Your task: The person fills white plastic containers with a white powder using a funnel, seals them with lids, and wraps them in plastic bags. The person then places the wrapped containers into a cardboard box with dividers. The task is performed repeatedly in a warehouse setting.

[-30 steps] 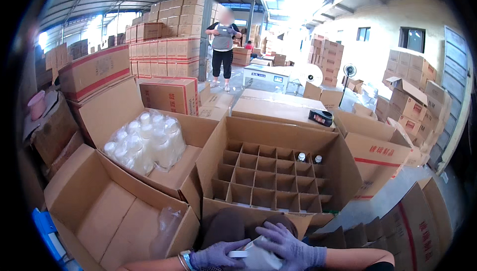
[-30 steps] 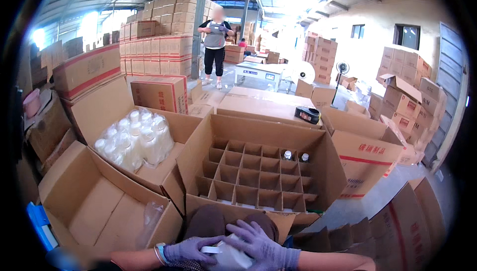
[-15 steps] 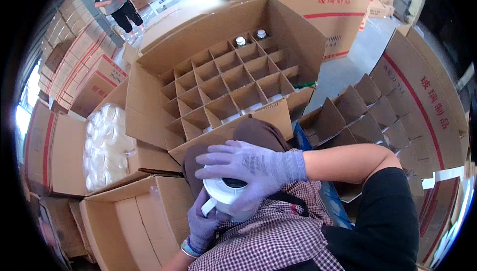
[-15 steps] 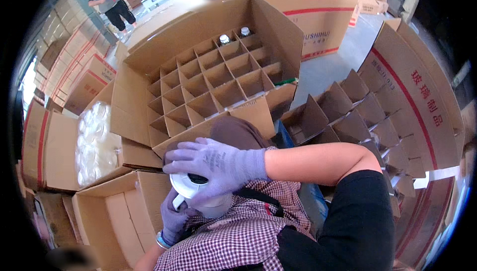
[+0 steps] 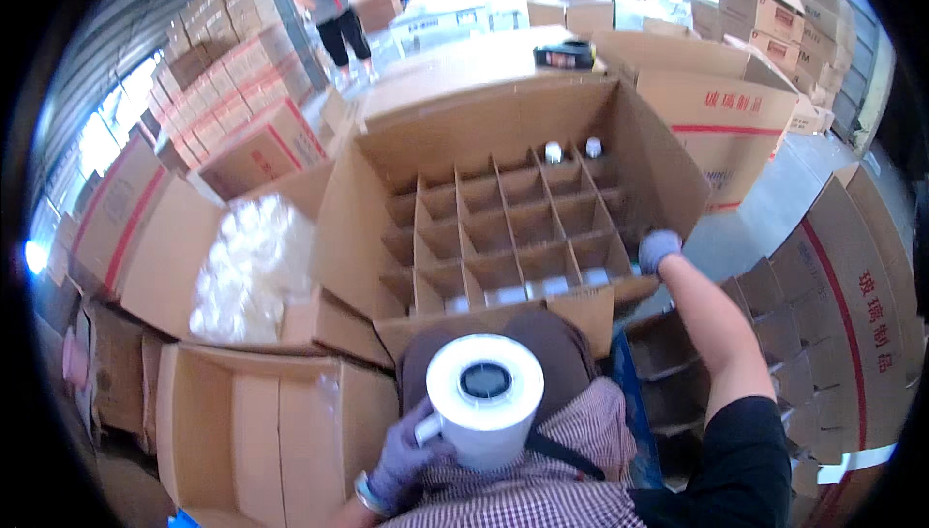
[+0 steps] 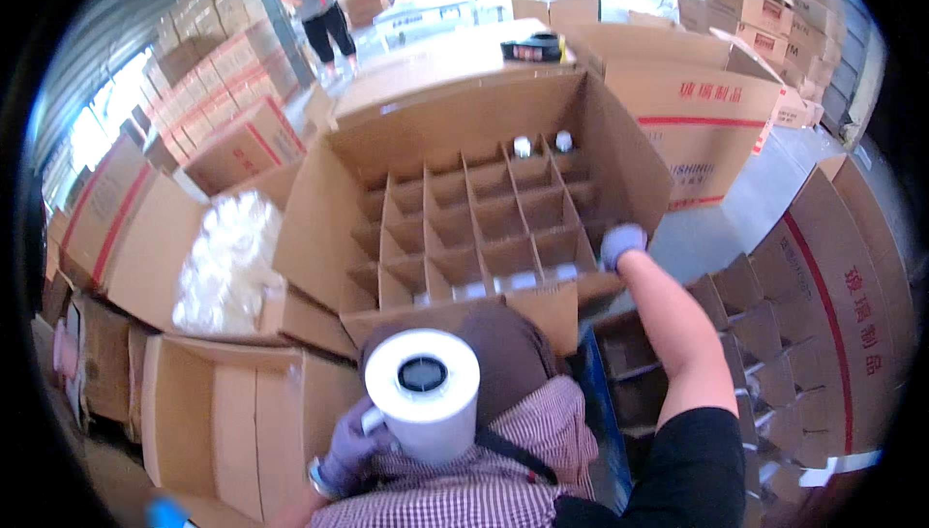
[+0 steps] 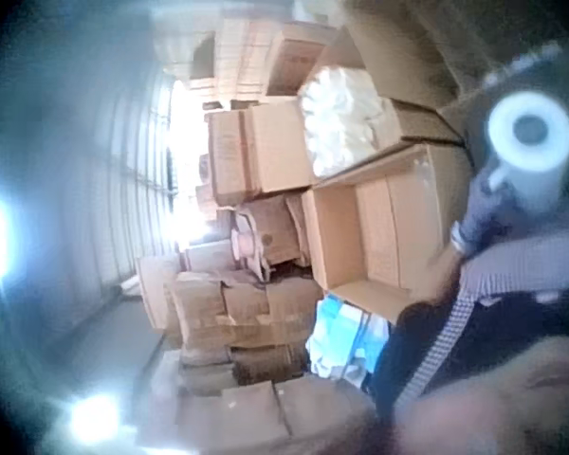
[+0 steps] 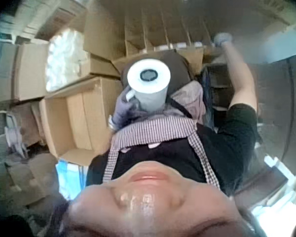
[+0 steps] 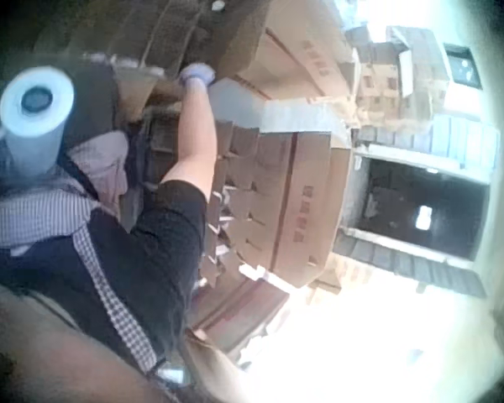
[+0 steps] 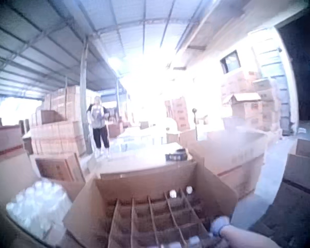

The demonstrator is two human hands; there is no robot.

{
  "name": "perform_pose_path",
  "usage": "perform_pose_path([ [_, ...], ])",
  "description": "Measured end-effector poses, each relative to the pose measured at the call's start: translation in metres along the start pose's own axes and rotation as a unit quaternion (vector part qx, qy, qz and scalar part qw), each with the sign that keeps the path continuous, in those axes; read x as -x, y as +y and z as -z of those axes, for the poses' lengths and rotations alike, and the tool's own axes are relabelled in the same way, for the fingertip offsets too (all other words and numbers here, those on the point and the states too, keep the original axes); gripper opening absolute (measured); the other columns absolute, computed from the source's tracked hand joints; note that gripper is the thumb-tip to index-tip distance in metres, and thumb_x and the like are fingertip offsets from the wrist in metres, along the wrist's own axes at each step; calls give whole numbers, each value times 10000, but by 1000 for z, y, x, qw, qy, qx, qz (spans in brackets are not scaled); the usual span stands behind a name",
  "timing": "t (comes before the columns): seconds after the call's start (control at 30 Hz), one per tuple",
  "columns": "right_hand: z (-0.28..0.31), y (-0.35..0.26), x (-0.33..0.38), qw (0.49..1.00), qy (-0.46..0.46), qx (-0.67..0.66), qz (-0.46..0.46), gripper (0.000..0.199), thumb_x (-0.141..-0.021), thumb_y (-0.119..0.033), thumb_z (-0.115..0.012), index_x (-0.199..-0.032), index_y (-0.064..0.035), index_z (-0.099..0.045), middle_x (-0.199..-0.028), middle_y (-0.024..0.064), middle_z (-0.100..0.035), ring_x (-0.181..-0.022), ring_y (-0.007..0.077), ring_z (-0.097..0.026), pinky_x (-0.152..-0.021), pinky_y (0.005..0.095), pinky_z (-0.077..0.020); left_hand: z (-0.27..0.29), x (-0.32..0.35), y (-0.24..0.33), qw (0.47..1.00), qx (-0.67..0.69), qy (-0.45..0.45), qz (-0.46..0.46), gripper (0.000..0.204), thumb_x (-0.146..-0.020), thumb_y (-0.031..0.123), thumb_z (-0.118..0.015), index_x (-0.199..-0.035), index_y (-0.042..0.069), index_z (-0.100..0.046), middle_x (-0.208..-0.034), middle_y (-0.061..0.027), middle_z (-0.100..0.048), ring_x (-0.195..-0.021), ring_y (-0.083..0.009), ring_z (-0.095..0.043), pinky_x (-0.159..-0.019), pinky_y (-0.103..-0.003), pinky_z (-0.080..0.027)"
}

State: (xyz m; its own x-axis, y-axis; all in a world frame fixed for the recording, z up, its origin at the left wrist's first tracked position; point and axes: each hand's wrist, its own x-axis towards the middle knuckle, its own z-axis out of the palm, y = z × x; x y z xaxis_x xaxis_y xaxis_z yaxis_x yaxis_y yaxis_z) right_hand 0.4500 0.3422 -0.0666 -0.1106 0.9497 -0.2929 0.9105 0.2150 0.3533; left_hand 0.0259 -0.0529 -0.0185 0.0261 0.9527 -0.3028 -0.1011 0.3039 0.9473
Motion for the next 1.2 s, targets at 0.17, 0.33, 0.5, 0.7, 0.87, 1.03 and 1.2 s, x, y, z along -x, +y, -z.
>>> perform_pose_path([
  [0.17, 113, 3, 98, 960, 199, -163, 107, 376, -866, -386, -640, -1015, -45, -699, -1058, 204, -709, -1027, 363, -676, -897, 454, -541, 29, -13, 5, 993, -11, -53, 105, 830, -739, 155, -849, -1462, -2, -473, -1233, -54, -652, -1080, -151, -621, -933, -290, -511],
  [0.33, 175, -61, 235, 736, 332, -334, 487, 197, -902, -229, -713, -1025, -88, -652, -981, 112, -651, -929, 282, -662, -857, 409, -549, 29, -28, 9, 989, 34, -141, 29, 749, -703, 132, -875, -1377, 17, -569, -1228, -52, -675, -1138, -166, -616, -1021, -335, -481],
  [0.5, 206, -98, 298, 755, 306, -37, 579, 230, -819, -168, -755, -1040, -174, -687, -994, 58, -653, -1044, 261, -616, -1110, 479, -411, 31, -35, 12, 978, -7, -210, 4, 751, -708, 132, -874, -1387, 21, -571, -1280, -55, -661, -1174, -182, -604, -1098, -360, -424],
  [0.7, 216, -118, 316, 734, 263, 70, 622, 219, -754, -146, -834, -967, -136, -787, -1086, 63, -712, -1152, 254, -602, -1082, 407, -443, 13, -26, 35, 965, -42, -258, -35, 876, -716, 164, -852, -1492, 30, -467, -1353, -72, -628, -1225, -168, -570, -1120, -349, -385],
  [0.87, 225, -123, 318, 819, 84, 9, 568, 263, -823, -308, -794, -1020, -147, -731, -937, 89, -708, -941, 236, -674, -860, 364, -543, 0, -20, 20, 973, 63, -216, -61, 936, -709, 261, -892, -1482, -23, -449, -1374, -87, -607, -1208, -174, -585, -1078, -345, -432],
  [1.03, 173, -119, 267, 840, 29, -321, 435, 288, -937, -337, -651, -1065, -80, -653, -800, 120, -683, -661, 214, -675, -626, 313, -531, -54, 34, 9, 981, -144, 35, -124, 818, -825, 277, -801, -1512, 44, -424, -1304, -130, -653, -1179, -213, -627, -1037, -363, -479],
  [1.2, 148, -95, 226, 710, 96, -661, 222, 278, -993, -310, -598, -941, -39, -638, -752, 45, -628, -631, 119, -609, -585, 287, -496, -42, 7, -17, 976, -73, 106, -177, 692, -889, 156, -731, -1489, -10, -428, -1335, -161, -623, -1206, -201, -601, -1017, -346, -493],
])
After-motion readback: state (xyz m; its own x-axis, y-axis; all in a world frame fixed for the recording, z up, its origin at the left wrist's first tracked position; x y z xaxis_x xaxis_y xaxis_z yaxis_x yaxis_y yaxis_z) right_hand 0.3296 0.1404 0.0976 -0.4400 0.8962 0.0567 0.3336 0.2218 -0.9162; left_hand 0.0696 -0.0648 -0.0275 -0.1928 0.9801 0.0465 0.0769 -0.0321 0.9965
